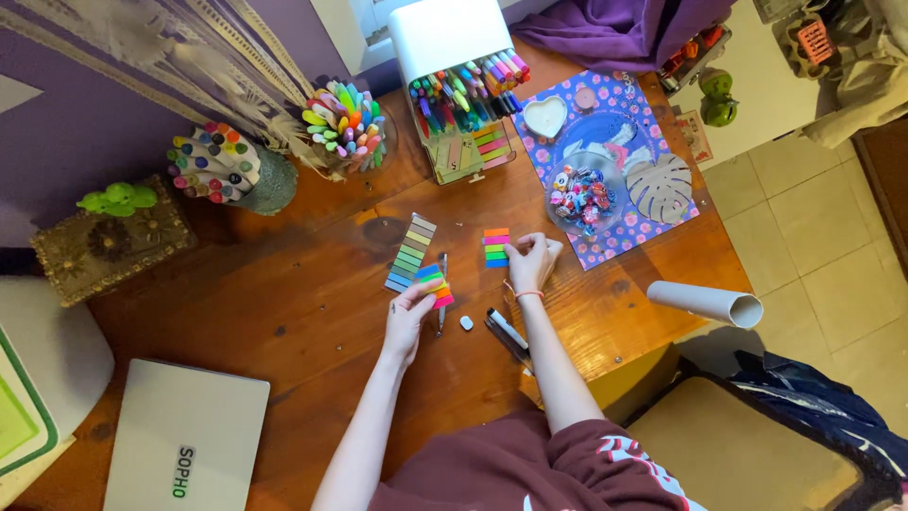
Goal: Organize various stationery items, pens, and sticky notes on a wooden desk.
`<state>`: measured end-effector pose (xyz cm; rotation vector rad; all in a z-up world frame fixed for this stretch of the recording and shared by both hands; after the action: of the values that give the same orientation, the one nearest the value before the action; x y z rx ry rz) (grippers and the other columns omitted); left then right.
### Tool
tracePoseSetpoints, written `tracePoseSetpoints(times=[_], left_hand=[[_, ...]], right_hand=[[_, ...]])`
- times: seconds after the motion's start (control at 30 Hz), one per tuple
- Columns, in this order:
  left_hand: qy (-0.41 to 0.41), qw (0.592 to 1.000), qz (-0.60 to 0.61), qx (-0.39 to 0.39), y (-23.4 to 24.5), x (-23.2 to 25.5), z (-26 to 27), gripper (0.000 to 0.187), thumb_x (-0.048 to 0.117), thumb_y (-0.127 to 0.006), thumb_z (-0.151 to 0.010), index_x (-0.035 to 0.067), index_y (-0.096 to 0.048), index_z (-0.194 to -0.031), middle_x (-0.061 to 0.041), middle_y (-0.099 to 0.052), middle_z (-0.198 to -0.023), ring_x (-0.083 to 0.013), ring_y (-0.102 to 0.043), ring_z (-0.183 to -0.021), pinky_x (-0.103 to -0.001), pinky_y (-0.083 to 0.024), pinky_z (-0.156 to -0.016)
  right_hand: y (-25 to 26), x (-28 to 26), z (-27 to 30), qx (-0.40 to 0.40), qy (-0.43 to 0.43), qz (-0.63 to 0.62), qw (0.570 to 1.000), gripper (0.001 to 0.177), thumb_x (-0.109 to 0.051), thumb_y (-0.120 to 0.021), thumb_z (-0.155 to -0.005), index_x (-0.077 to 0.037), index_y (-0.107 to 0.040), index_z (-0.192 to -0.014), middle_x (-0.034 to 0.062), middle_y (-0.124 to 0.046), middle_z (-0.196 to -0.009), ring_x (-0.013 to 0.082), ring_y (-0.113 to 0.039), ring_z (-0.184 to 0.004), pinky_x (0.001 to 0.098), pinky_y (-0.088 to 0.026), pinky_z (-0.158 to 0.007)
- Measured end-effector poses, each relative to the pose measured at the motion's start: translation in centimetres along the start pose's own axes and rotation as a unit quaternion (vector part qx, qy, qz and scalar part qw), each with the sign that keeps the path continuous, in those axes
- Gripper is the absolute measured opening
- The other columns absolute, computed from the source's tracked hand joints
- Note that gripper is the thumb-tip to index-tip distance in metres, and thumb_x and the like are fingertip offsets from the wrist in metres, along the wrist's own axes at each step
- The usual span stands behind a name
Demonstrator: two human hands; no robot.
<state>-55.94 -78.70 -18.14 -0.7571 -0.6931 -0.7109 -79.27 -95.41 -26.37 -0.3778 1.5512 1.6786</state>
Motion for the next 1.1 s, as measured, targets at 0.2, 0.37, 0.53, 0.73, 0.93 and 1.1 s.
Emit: tracePoseSetpoints(times=[0.2,0.37,0.53,0.73,0.93,1.1], left_hand=[[-0.003,1.0,-0.007,0.01,-0.1,-0.7,0.1,0.033,0.003,-0.063,-0.098,0.005,-0.073,-0.13,-0.017,-0.068,-0.126,-0.0189,-0.063,-0.115,-0.033,-0.055,-0.099],[0.014,1.0,-0.013,0.016,0.1,-0.8,0.7,0.032,0.006,-0.062,-0.1,0.005,-0.072,-0.13,-0.016,-0.067,-0.126,-0.0191,-0.063,-0.114,-0.032,-0.055,-0.099],[0.021,1.0,-0.003,0.01,0.6,-1.2,1.4,0.032,0.006,-0.061,-0.1,0.002,-0.071,-0.131,-0.018,-0.067,-0.124,-0.0199,-0.065,-0.111,-0.031,-0.057,-0.096],[0.035,0.999,-0.007,0.01,1.3,-2.2,2.4,0.032,0.007,-0.061,-0.101,0.003,-0.071,-0.131,-0.019,-0.068,-0.124,-0.0213,-0.067,-0.11,-0.032,-0.059,-0.093],[0.028,0.999,-0.027,0.005,1.6,-2.6,3.4,0.032,0.012,-0.063,-0.101,0.003,-0.07,-0.131,-0.015,-0.066,-0.124,-0.0174,-0.065,-0.11,-0.028,-0.058,-0.092],[0.017,0.999,-0.043,0.003,3.2,-3.6,4.6,0.033,0.011,-0.063,-0.101,0.001,-0.069,-0.132,-0.018,-0.06,-0.128,-0.0209,-0.062,-0.114,-0.032,-0.058,-0.095]], right_hand=[[4.3,-8.7,4.7,-0.06,0.003,0.103,0.993,0.079,-0.046,-0.097,-0.059,-0.01,-0.053,-0.114,0.019,-0.056,-0.115,0.0453,-0.056,-0.114,0.0569,-0.047,-0.098],[1.8,-6.4,3.8,-0.112,0.0,0.125,0.986,0.061,-0.04,-0.096,-0.062,-0.018,-0.055,-0.102,0.008,-0.058,-0.112,0.0371,-0.055,-0.115,0.05,-0.043,-0.102],[0.7,-5.0,3.7,-0.155,0.001,0.086,0.984,0.048,-0.025,-0.091,-0.071,-0.019,-0.053,-0.099,0.0062,-0.069,-0.088,0.0335,-0.065,-0.1,0.044,-0.049,-0.091],[-1.3,-1.5,4.3,-0.131,-0.015,-0.034,0.991,0.047,-0.013,-0.087,-0.073,-0.02,-0.058,-0.11,0.0023,-0.076,-0.084,0.0189,-0.072,-0.077,0.0309,-0.053,-0.076],[-0.9,-1.9,7.1,-0.132,0.033,-0.109,0.985,0.014,-0.018,-0.085,-0.08,-0.02,-0.074,-0.09,0.001,-0.074,-0.075,0.0104,-0.065,-0.066,0.0247,-0.052,-0.067],[1.2,-4.7,8.2,-0.047,0.109,0.054,0.991,0.046,-0.046,-0.089,-0.077,-0.014,-0.063,-0.099,0.0082,-0.064,-0.092,0.0329,-0.065,-0.097,0.0444,-0.047,-0.095]])
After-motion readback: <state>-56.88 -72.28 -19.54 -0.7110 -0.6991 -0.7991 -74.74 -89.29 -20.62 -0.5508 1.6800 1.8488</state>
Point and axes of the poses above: each hand's wrist, its own z-axis away from the middle knuckle, its own y-axis out of the back of the hand, x = y × z, the point moved 5 cm from there along -z, towards the middle knuckle
